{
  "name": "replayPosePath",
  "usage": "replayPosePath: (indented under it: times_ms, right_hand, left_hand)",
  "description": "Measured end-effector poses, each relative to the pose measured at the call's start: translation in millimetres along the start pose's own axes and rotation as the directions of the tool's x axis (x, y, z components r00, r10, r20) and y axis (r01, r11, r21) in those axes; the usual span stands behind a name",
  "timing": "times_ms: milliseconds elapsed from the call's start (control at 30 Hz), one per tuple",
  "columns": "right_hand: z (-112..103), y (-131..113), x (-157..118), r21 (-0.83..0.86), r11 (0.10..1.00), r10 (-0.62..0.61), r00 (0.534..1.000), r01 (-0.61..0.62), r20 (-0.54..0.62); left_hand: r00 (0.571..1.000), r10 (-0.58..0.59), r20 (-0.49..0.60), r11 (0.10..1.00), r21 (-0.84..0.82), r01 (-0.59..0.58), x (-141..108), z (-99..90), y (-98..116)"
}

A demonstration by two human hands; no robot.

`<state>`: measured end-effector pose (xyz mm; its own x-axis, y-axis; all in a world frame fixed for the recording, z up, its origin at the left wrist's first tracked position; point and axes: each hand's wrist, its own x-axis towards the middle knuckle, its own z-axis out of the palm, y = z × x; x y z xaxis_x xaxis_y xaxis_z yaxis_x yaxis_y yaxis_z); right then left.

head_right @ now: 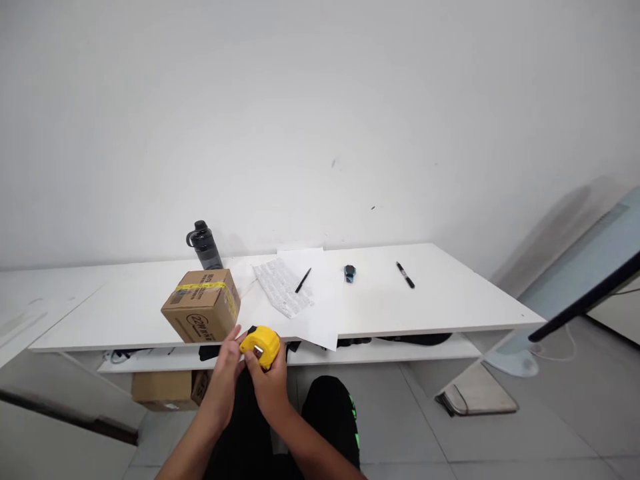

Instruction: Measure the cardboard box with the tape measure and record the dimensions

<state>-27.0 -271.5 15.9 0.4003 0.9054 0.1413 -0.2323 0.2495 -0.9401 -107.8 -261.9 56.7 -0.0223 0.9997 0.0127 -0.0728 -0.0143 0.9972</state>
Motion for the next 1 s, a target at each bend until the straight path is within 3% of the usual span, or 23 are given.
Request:
replayPosePath:
  times_ms: [67, 133, 200, 267, 333, 433, 467, 567, 633, 767, 833, 867, 933, 1000]
  right_hand:
    - [-4, 6, 0, -0.002, 1.000, 0.008, 0.999, -0.008, 0.049]
    - [-15, 9, 3, -0.064, 0.998, -0.009, 0.985, 0.020, 0.174]
    - [-35, 6, 16, -0.201, 0.974, -0.027, 0.933, 0.105, 0.358]
    - [-61, -2, 44, -0.358, 0.895, -0.049, 0.857, 0.266, 0.512]
    - [-85, -14, 88, -0.476, 0.744, -0.137, 0.805, 0.469, 0.578]
    - [-108, -30, 172, -0.699, 0.416, -0.168, 0.805, 0.582, 0.570]
    - [-111, -33, 201, -0.775, 0.286, -0.120, 0.823, 0.564, 0.555]
    - [-108, -34, 273, -0.834, -0.116, 0.231, 0.832, 0.539, 0.505]
    - [-104, -28, 300, -0.809, -0.177, 0.303, 0.813, 0.560, 0.497]
    - [-113, -9, 305, -0.768, -0.174, 0.289, 0.778, 0.616, 0.558]
    - [-129, 0, 296, -0.792, -0.161, 0.217, 0.804, 0.588, 0.553]
    - [-138, 4, 292, -0.837, -0.107, 0.110, 0.843, 0.537, 0.526]
    - [-154, 9, 283, -0.904, 0.142, -0.209, 0.905, 0.404, 0.371]
    - [-163, 11, 277, -0.829, 0.450, -0.418, 0.898, 0.333, 0.134]
  left_hand:
    - [0.995, -0.073, 0.065, 0.997, 0.000, 0.073, 0, 14.0, -3]
    - [0.996, -0.084, 0.033, 0.996, 0.015, 0.083, 10, 23.5, -5]
    - [0.996, -0.084, 0.037, 0.996, 0.009, 0.084, 29, 31.9, -6]
    - [0.996, -0.067, 0.060, 0.997, -0.027, 0.069, 57, 43.3, -9]
    - [0.998, -0.012, 0.056, 0.999, -0.048, 0.015, 93, 60.2, -13]
    - [0.991, 0.111, 0.077, 0.993, 0.040, -0.114, 152, 93.3, -19]
    - [0.984, 0.137, 0.111, 0.986, 0.083, -0.147, 169, 103.9, -22]
    - [0.973, 0.110, 0.204, 0.968, 0.199, -0.152, 207, 122.5, -32]
    - [0.962, 0.093, 0.258, 0.957, 0.242, -0.157, 221, 121.0, -40]
    - [0.933, 0.086, 0.349, 0.968, 0.192, -0.161, 238, 103.5, -57]
    - [0.935, 0.061, 0.349, 0.988, 0.112, -0.106, 246, 99.1, -64]
    - [0.940, 0.049, 0.338, 0.995, 0.066, -0.075, 251, 98.6, -67]
    - [0.948, 0.039, 0.315, 0.999, -0.018, -0.036, 258, 99.6, -72]
    - [0.944, 0.046, 0.327, 0.997, -0.067, -0.026, 262, 101.3, -75]
